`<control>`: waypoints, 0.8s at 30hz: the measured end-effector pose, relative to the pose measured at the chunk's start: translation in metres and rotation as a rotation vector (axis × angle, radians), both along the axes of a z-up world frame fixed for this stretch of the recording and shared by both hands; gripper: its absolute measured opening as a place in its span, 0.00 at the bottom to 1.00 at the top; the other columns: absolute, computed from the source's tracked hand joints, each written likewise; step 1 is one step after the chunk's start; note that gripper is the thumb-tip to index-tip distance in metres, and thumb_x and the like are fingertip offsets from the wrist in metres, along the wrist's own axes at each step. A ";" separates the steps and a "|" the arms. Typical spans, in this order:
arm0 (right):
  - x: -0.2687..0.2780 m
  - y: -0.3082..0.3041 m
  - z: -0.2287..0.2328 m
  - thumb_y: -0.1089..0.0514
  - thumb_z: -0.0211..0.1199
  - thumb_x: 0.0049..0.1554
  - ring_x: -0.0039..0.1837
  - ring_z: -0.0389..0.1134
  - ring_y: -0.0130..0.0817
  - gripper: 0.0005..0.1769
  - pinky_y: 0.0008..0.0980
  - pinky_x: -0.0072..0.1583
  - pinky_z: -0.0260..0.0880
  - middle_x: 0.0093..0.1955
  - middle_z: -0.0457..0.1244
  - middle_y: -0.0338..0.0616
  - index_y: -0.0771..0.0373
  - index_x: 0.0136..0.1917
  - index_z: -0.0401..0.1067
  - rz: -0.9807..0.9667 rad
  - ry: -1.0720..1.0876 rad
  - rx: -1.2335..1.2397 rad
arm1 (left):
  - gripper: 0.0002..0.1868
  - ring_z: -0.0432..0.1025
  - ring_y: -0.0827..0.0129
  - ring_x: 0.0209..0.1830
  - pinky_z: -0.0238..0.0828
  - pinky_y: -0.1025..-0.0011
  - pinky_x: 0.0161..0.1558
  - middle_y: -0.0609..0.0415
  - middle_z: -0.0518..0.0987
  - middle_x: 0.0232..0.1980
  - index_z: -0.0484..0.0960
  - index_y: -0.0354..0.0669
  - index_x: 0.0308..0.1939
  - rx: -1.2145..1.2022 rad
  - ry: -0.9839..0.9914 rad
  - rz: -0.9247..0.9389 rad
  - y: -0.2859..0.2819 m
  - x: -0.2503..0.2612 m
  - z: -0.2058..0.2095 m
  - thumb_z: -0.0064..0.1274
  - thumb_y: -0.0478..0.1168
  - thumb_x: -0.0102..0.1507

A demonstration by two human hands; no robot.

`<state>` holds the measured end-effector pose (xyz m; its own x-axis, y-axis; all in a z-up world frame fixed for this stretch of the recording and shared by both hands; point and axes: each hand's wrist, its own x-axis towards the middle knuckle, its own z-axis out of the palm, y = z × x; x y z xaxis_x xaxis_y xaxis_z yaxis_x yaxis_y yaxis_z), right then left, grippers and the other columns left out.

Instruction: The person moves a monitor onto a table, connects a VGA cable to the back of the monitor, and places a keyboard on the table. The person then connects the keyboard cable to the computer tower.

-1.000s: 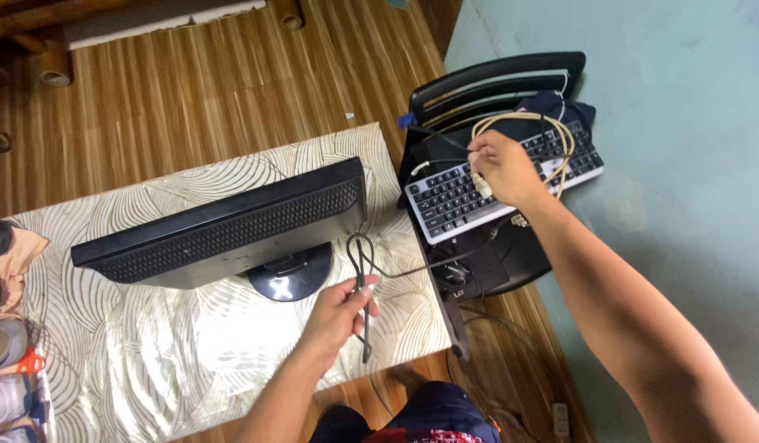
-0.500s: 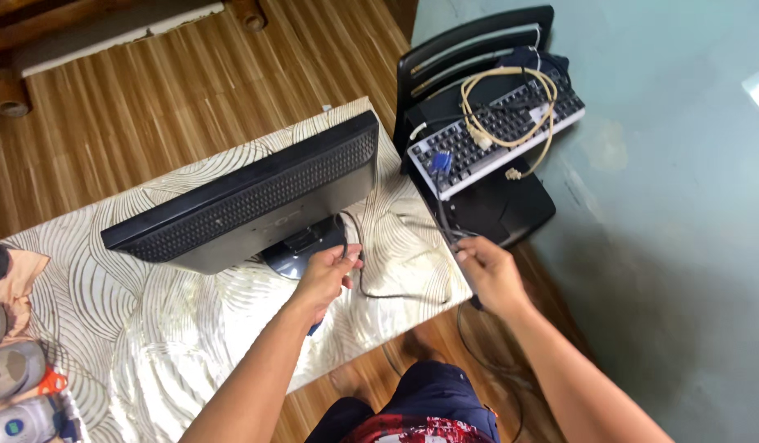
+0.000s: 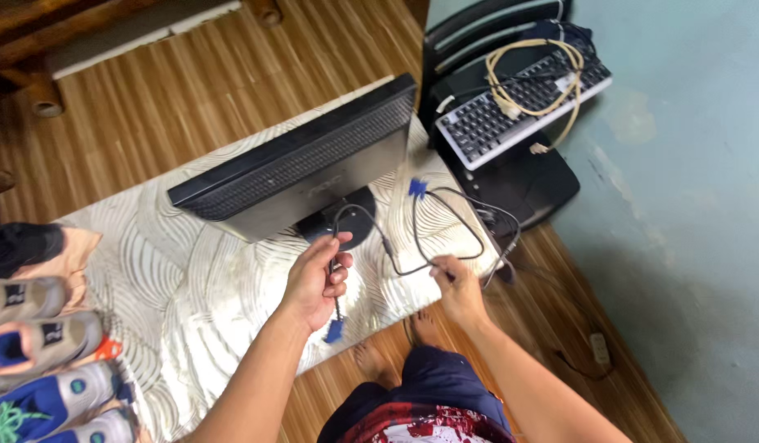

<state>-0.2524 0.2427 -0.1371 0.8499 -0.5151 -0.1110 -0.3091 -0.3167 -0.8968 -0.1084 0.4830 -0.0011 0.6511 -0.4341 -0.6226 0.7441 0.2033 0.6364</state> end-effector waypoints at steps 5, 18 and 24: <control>0.002 0.016 0.015 0.60 0.64 0.56 0.54 0.71 0.44 0.12 0.41 0.54 0.69 0.51 0.69 0.48 0.61 0.53 0.77 0.182 0.112 -0.153 | 0.14 0.57 0.79 0.23 0.49 0.82 0.20 0.58 0.69 0.32 0.77 0.43 0.56 -0.263 0.219 0.238 0.012 -0.007 0.003 0.42 0.45 0.71; 0.019 -0.040 0.004 0.57 0.63 0.55 0.62 0.65 0.44 0.11 0.49 0.63 0.59 0.51 0.68 0.43 0.53 0.51 0.80 0.463 0.281 -0.542 | 0.17 0.54 0.79 0.22 0.49 0.83 0.20 0.58 0.67 0.32 0.78 0.48 0.61 -0.219 0.309 0.577 0.026 -0.013 -0.094 0.40 0.46 0.73; 0.012 -0.067 0.032 0.59 0.63 0.55 0.56 0.68 0.44 0.10 0.44 0.60 0.65 0.49 0.69 0.44 0.57 0.51 0.79 0.486 0.197 -0.448 | 0.16 0.54 0.77 0.22 0.54 0.78 0.22 0.60 0.64 0.29 0.76 0.50 0.59 0.148 0.277 0.670 0.055 -0.023 -0.158 0.37 0.46 0.74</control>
